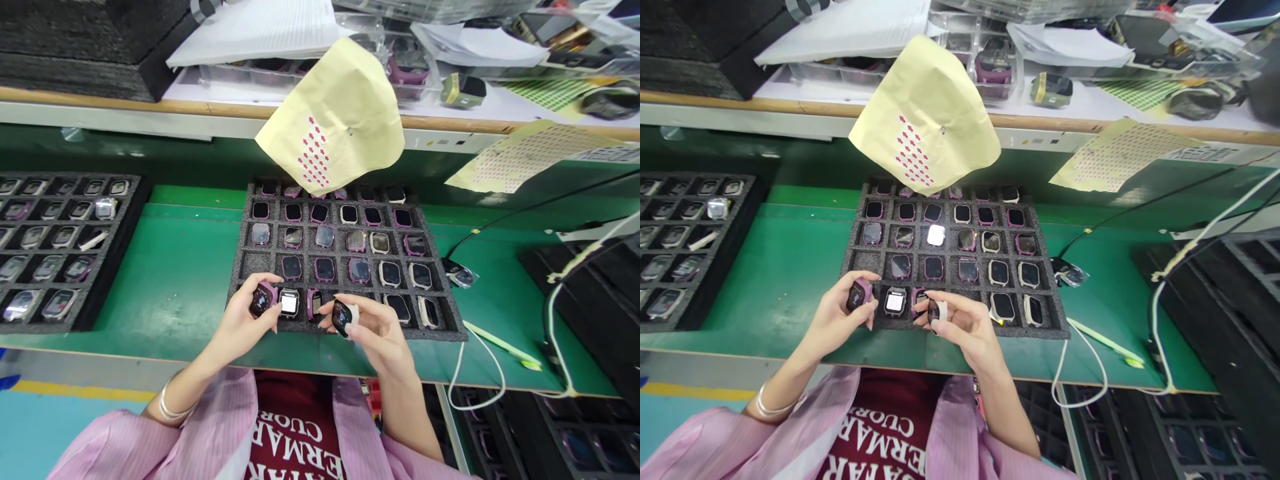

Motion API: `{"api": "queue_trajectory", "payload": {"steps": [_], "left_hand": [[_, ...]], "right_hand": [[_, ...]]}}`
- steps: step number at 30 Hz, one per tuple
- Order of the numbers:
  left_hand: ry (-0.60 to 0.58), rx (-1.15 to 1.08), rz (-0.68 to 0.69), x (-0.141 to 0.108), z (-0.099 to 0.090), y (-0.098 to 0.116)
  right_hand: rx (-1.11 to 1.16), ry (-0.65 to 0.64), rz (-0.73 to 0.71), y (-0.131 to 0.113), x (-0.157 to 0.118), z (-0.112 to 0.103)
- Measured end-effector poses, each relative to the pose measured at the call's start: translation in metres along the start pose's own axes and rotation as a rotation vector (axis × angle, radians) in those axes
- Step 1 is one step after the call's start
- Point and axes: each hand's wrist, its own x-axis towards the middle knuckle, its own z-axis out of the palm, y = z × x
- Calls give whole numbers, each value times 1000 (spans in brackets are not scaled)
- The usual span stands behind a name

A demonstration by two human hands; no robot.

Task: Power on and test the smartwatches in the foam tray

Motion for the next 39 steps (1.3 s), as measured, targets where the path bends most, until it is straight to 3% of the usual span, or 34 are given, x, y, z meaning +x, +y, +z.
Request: {"api": "queue_trajectory", "payload": {"steps": [4,9,14,17,28,31,39], "left_hand": [[-11,-52,-36,2,1,2],[-139,-378,-78,5,0,5],[-227,-579,-113,4,-4,3],[-243,-587,-91,2,-6,2],[-281,-551,-85,0,-5,0],[-286,-548,-89,0,-3,-1],[-312,-534,-75,-2,-1,1]], "right_hand": [[14,-2,20,1,1,0],[46,-51,76,3,2,0],[-74,-167,63,2,-1,-3],[-171,-199,52,-1,-3,-3],[-486,-36,-94,0,-4,1],[-430,-16,-85,0,-6,4],[-200,-121,-44,-1,-7,6]]}}
